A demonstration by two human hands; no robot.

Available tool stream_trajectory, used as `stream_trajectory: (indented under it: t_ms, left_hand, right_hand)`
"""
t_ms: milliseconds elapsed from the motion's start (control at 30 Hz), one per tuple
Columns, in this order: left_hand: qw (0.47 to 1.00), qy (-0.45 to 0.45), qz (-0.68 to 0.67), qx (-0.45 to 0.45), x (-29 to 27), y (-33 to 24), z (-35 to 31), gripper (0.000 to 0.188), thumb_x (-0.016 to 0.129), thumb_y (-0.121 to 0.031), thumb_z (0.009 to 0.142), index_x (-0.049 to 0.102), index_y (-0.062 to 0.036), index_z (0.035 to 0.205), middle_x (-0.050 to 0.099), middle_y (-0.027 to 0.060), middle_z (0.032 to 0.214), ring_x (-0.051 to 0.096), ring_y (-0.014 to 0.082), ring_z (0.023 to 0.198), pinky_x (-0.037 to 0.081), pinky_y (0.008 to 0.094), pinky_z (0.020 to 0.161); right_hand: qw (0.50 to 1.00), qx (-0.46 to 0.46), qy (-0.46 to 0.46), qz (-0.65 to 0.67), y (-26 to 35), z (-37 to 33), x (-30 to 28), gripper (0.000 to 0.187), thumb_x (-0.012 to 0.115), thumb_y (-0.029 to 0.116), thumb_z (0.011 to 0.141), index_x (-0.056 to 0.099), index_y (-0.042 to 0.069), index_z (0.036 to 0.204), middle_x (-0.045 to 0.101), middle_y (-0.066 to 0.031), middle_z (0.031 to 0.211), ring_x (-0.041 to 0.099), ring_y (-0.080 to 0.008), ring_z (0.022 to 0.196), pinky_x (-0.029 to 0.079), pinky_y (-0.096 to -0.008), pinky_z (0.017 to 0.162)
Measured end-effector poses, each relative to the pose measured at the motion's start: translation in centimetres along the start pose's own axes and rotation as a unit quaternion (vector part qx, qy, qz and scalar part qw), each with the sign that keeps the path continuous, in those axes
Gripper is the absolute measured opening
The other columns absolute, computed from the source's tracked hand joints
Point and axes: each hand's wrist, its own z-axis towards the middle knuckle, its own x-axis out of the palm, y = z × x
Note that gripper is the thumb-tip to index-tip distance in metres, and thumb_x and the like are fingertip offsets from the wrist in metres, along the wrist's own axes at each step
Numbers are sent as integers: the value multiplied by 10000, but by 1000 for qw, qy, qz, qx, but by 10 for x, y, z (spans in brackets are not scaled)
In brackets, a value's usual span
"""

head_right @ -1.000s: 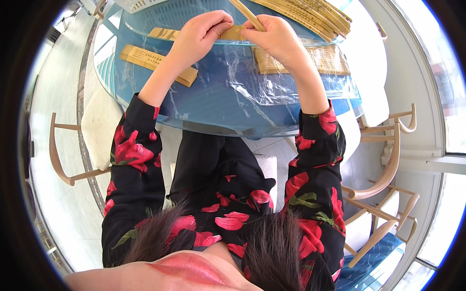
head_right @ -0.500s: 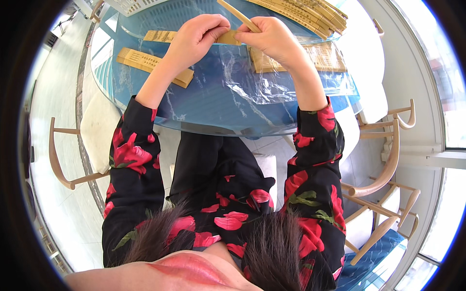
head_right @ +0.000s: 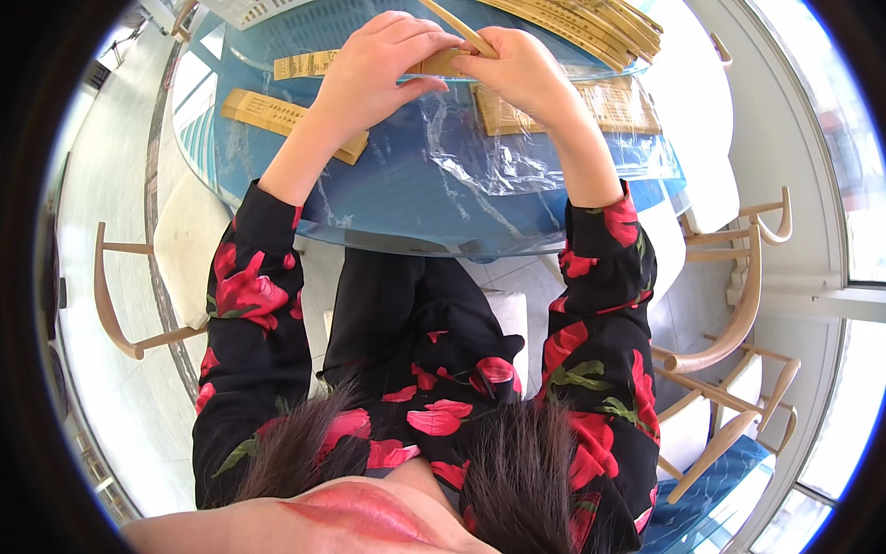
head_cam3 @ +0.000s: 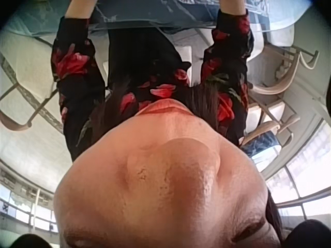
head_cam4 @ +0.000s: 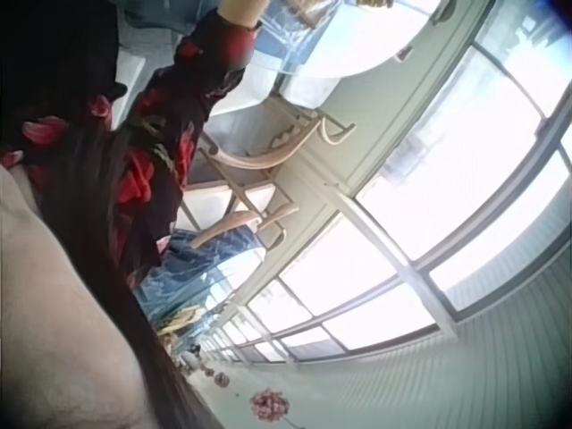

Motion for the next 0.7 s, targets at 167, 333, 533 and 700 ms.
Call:
stream_trajectory:
  t_ms: [167,333,533,700]
  left_hand:
    - [999,19,39,-5,5,-1,-7,346,831,-198,788,711,-104,1099,693,49,989,650,271,1004,540,393,901]
    - [998,36,18,-58,15,-4,-13,308,823,-225,814,700,-84,1059,689,71,921,656,285,954,543,401,844]
    - [997,36,0,-73,15,-8,-14,281,818,-225,827,675,-67,1010,677,81,905,652,298,942,541,405,833]
    - [996,60,-6,-69,15,-8,-15,275,809,-226,839,645,-68,992,666,92,929,648,303,949,538,412,829]
  right_hand:
    - [1000,6,14,-3,-2,0,1,284,739,296,887,717,16,931,543,-4,663,484,-100,615,399,-301,578]
    - [996,8,-11,-90,-7,2,8,354,739,364,871,723,13,914,562,-100,660,523,-187,608,441,-358,606]
    - [997,-23,-20,-75,-15,2,11,365,761,382,863,735,23,918,574,-89,656,534,-187,609,442,-358,606]
    - [997,3,-3,-74,-12,1,10,376,775,403,863,739,32,910,579,-69,654,534,-169,613,436,-348,605]
